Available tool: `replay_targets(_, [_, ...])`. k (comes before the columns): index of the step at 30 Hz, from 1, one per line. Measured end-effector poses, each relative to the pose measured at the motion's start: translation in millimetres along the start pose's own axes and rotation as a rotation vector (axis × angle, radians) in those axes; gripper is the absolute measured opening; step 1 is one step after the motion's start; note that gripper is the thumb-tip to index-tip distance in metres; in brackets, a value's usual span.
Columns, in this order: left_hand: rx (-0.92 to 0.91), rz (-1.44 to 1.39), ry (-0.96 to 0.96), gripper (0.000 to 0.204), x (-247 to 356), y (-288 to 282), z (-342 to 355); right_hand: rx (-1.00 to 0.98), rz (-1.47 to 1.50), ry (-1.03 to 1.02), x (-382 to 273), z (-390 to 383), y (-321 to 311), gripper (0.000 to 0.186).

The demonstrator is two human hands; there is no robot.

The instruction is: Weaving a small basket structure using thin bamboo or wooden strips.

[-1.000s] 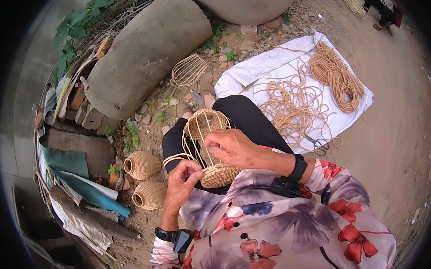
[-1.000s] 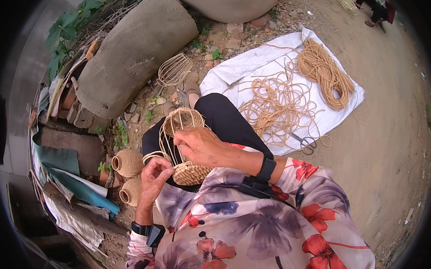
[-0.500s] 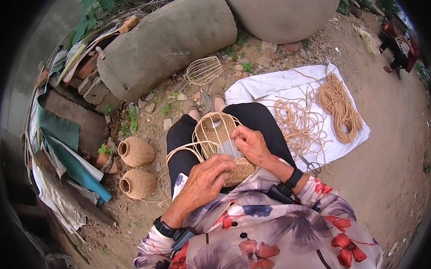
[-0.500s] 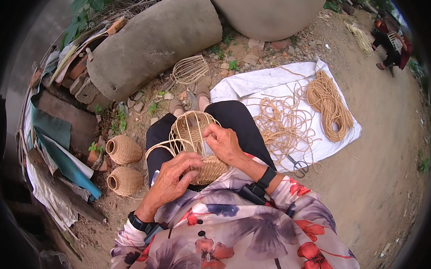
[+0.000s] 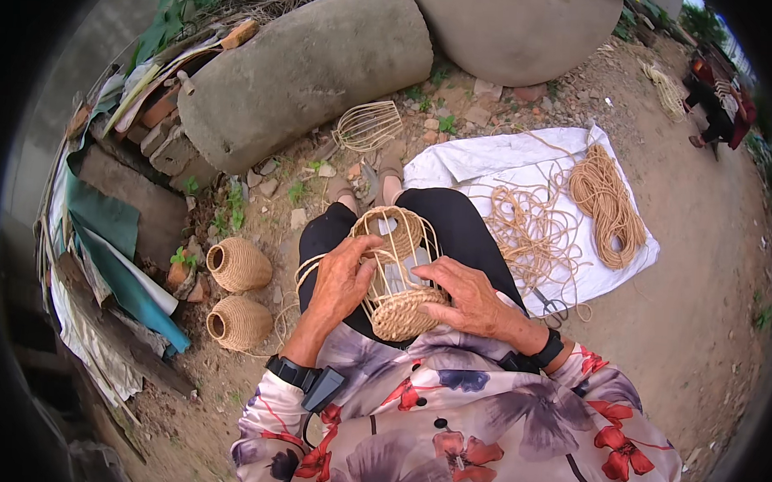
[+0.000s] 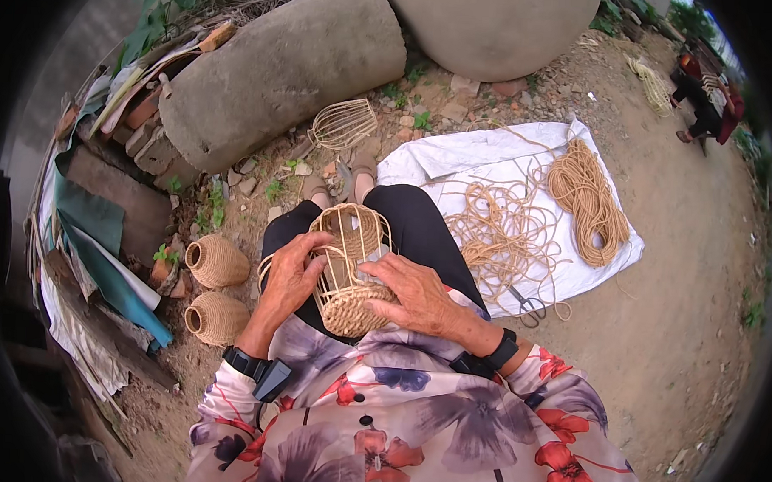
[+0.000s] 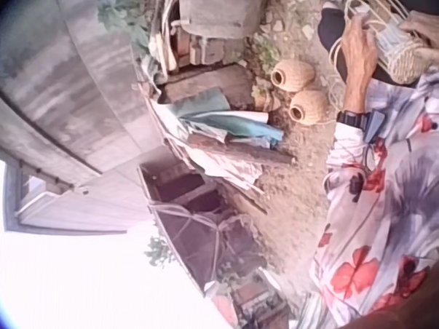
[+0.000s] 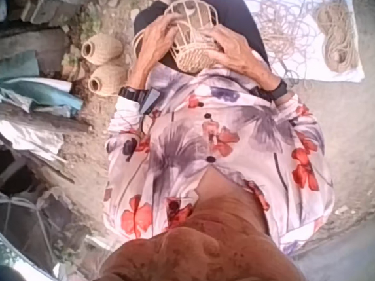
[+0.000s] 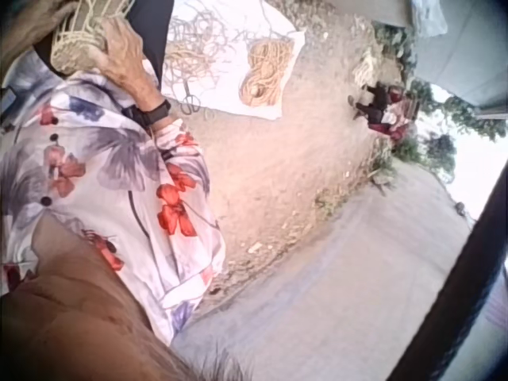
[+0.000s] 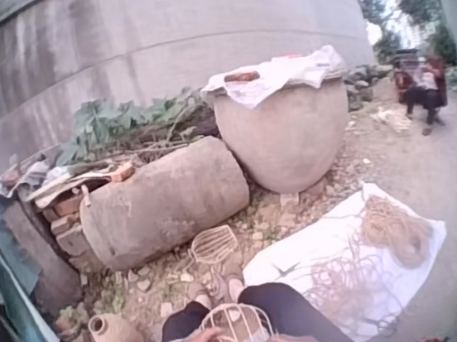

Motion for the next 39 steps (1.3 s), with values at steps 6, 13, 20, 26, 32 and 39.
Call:
replay_targets(6, [-0.107,-0.129,-0.155,0.010,-4.8,-36.9,-45.2,-0.009,0.037,-0.031,0.5,0.0,0.2,0.041])
replay_targets(13, [-0.170,-0.358,-0.400,0.011,-23.0,-15.9,-83.0,0.143,-0.041,0.220,4.6,32.1,-9.3,0.038])
replay_targets(20, [-0.319,-0.162,-0.362,0.027,-6.6,-13.7,-87.9,-0.038,-0.409,0.357,1.2,71.1,13.4,0.054])
replay_targets(26, [0.061,-0.030,-0.277,0.015,15.0,-48.8,-89.3,0.161,-0.327,0.285,26.2,66.2,3.9,0.049])
replay_targets(32, [-0.473,-0.569,-0.721,0.012,9.6,-20.7,-114.4,0.502,0.015,0.381,32.2,38.5,-11.5,0.042])
replay_targets(39, [0.397,0.171,-0.015,0.011,42.6,-52.0,-53.9,0.594,0.156,0.338,43.7,27.1,-10.5,0.042])
Point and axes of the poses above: each hand's wrist, its own z-axis towards the middle knuckle, its own y-axis out of the palm, x = y × z, the point moved 4 cm from there along z, towards the middle knuckle, and after that the axes turned 11 degrees about z, right-handed, at the moved point
